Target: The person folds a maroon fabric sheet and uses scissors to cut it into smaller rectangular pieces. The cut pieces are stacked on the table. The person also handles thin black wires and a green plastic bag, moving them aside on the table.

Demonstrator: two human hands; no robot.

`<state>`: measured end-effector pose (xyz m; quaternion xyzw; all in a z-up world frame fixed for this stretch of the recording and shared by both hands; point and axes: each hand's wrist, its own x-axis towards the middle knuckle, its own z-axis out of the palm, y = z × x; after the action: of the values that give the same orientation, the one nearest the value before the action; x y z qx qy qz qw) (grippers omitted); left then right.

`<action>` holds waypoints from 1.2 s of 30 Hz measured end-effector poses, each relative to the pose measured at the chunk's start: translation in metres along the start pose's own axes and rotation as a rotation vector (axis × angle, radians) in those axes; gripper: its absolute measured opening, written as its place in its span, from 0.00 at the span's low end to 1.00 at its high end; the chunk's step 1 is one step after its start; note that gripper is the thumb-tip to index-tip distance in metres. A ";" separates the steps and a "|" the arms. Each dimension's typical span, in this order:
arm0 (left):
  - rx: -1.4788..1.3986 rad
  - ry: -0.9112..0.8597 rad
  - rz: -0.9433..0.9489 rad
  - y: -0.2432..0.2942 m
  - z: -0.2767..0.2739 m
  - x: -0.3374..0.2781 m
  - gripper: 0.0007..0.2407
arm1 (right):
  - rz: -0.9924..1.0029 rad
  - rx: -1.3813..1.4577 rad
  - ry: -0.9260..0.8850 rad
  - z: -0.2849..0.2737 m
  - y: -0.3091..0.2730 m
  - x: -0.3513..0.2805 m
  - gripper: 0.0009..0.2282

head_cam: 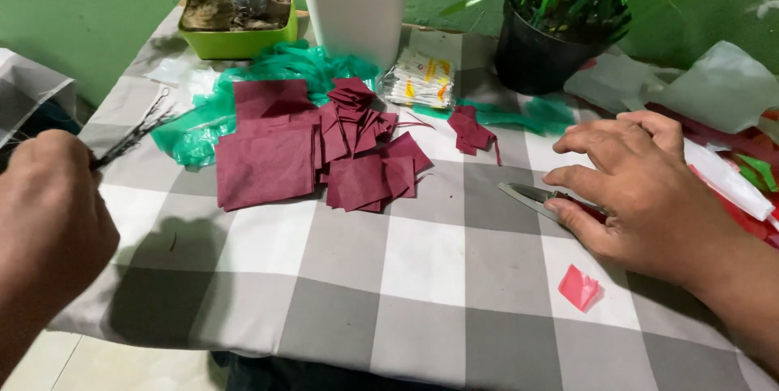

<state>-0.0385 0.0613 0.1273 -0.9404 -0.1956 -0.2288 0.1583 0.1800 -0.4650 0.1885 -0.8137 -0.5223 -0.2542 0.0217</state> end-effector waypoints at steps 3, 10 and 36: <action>-0.234 -0.190 0.025 0.062 -0.060 0.000 0.02 | 0.022 0.041 0.009 0.005 -0.001 -0.004 0.09; -0.548 -0.418 0.533 0.194 -0.078 0.011 0.14 | 0.029 0.121 0.020 0.008 -0.007 -0.005 0.12; -0.732 -0.188 1.074 0.213 -0.040 0.104 0.16 | 0.062 0.174 0.048 0.007 0.001 -0.012 0.12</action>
<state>0.1260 -0.1094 0.1681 -0.9164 0.3784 -0.0866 -0.0976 0.1801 -0.4739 0.1770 -0.8183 -0.5162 -0.2263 0.1126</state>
